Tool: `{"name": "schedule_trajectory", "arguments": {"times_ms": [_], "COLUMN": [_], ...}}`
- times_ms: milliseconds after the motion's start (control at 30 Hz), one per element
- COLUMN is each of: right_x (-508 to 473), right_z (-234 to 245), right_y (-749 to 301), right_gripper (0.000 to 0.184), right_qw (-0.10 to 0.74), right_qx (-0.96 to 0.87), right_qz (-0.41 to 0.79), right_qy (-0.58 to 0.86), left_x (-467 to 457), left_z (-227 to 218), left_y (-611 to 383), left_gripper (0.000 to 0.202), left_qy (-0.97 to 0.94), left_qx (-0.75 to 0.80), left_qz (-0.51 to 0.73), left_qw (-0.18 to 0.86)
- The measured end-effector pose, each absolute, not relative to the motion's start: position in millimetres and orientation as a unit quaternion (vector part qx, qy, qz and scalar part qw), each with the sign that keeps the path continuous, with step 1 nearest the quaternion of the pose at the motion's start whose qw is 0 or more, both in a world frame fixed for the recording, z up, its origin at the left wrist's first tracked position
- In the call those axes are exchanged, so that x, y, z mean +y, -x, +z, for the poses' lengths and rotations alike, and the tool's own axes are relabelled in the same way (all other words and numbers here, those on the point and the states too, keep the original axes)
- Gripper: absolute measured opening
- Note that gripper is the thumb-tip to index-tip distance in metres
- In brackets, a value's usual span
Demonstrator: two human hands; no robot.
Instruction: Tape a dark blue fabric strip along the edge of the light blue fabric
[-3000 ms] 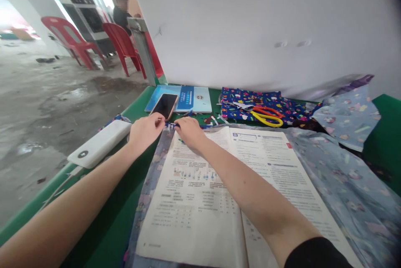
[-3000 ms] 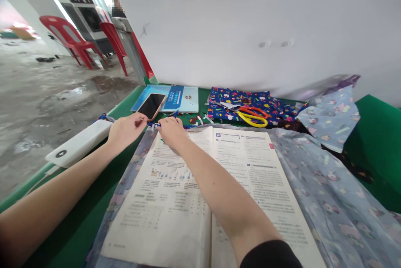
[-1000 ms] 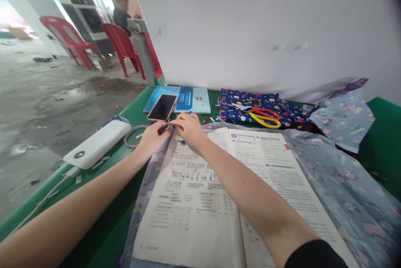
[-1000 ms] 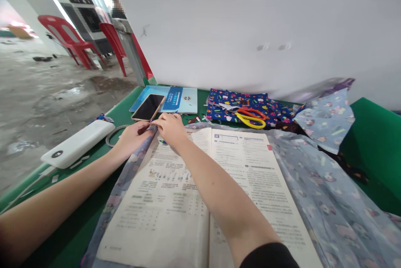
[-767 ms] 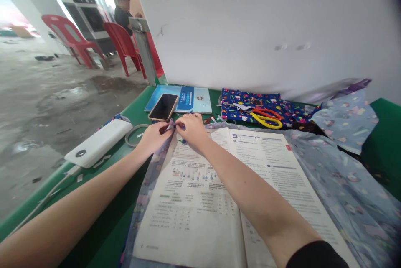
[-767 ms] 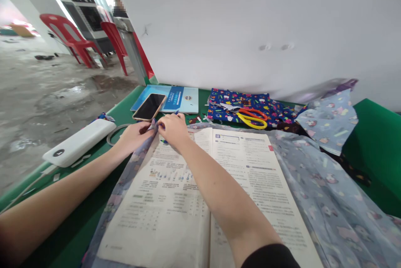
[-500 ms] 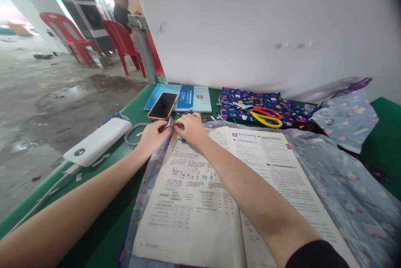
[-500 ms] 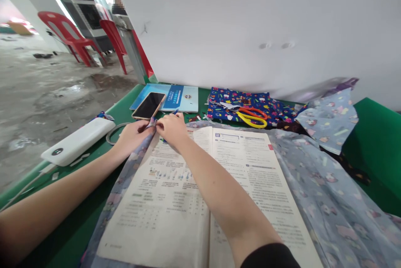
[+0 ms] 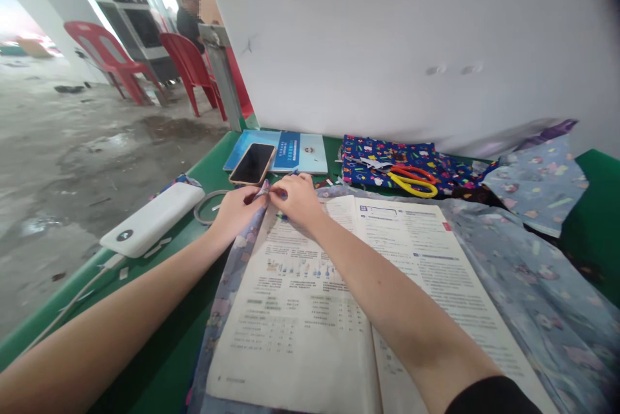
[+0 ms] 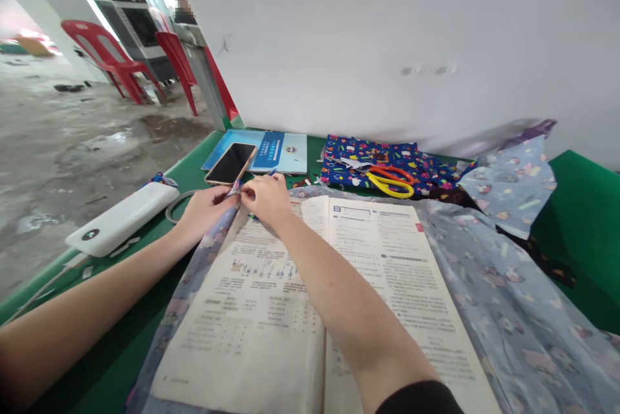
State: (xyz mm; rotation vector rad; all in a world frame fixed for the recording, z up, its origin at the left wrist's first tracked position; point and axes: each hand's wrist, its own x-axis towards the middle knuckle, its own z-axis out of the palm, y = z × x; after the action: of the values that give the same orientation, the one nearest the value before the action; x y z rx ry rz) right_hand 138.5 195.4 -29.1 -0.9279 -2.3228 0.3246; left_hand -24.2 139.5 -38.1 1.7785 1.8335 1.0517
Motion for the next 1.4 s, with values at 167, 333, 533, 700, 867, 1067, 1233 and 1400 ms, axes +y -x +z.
{"name": "schedule_trajectory", "arguments": {"times_ms": [167,333,533,700,867,1067,1233,1400], "right_x": [197.0,197.2,196.7,197.5,199.0,201.5,201.4,201.0], "right_z": [-29.2,-29.2,-30.9,-30.1,-26.7,-27.7,-27.2,-25.7], "right_y": [-137.9,-137.4,-138.3,-139.3,-140.6,-141.7,-142.2,-142.9], "right_gripper": [0.017,0.017,0.018,0.017,0.015,0.014,0.014,0.014], "right_qw": [0.287,0.285,0.295,0.304,0.293,0.307,0.309,0.307], "right_qx": [-0.885,-0.884,-0.886,-0.878,-0.877,-0.873,-0.870,-0.867], "right_qz": [0.126,0.124,0.117,0.143,0.173,0.192,0.201,0.222], "right_qy": [0.344,0.349,0.338,0.341,0.338,0.327,0.326,0.324], "left_x": [139.7,140.2,138.8,138.6,140.9,142.0,142.1,141.3], "left_z": [-38.0,-40.3,-38.7,-41.5,-44.8,-44.0,-45.0,-45.0], "left_y": [23.3,23.7,22.6,23.8,25.8,26.0,26.5,26.3], "left_gripper": [0.033,0.032,0.032,0.031,0.029,0.028,0.028,0.027], "left_qy": [-0.626,-0.613,-0.616,-0.622,-0.638,-0.658,-0.653,-0.653], "left_qx": [0.664,0.654,0.650,0.641,0.637,0.630,0.632,0.628], "left_qz": [0.369,0.400,0.401,0.407,0.395,0.379,0.379,0.382], "left_qw": [0.177,0.189,0.194,0.191,0.175,0.161,0.174,0.182]}}
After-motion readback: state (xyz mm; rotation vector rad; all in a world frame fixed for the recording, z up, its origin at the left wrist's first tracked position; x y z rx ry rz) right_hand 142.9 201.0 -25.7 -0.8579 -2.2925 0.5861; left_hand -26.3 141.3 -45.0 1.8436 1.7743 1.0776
